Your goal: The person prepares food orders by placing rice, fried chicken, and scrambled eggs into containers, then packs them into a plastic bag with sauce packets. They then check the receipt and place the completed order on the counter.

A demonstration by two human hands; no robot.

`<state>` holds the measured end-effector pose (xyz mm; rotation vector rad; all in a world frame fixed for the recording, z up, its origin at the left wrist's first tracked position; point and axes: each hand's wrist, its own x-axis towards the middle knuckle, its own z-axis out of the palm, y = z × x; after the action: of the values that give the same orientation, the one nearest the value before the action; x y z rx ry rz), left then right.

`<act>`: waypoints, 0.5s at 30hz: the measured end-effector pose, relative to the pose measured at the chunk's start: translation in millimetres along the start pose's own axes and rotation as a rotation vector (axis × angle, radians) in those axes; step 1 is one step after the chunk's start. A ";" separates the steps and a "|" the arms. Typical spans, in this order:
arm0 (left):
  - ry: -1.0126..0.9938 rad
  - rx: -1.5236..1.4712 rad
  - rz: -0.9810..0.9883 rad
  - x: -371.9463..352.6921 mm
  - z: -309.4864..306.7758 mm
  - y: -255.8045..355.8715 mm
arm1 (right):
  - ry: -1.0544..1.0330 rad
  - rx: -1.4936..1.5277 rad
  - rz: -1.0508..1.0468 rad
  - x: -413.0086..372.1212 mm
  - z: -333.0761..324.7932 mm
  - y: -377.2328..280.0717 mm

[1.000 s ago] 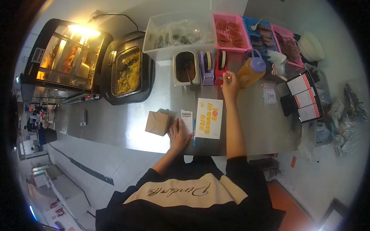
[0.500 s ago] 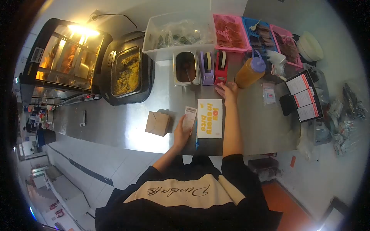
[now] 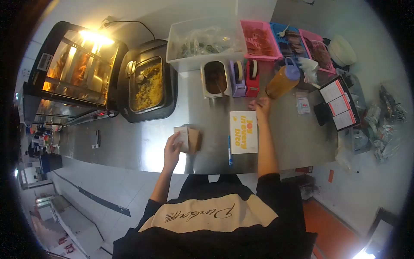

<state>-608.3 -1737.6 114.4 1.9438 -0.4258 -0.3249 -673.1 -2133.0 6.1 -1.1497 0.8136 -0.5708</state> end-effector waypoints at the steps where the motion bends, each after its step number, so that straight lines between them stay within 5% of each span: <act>1: -0.036 0.047 0.000 -2.4 -8.3 -8.7 | 0.007 -0.076 -0.096 -12.7 0.9 -14.9; 5: -0.107 0.280 0.029 -1.5 -21.2 -15.8 | 0.001 -0.248 -0.182 -70.8 27.3 -97.3; 8: -0.160 0.171 0.009 8.2 -26.7 -17.0 | -0.202 -0.188 -0.068 -116.1 58.3 -130.7; 15: -0.282 0.524 0.212 25.4 -36.8 -2.4 | -0.666 -0.505 0.198 -184.9 150.8 -79.1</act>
<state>-569.9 -1717.7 125.9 2.3387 -0.9725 -0.3767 -660.9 -1933.0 157.7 -1.5730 0.4821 0.2092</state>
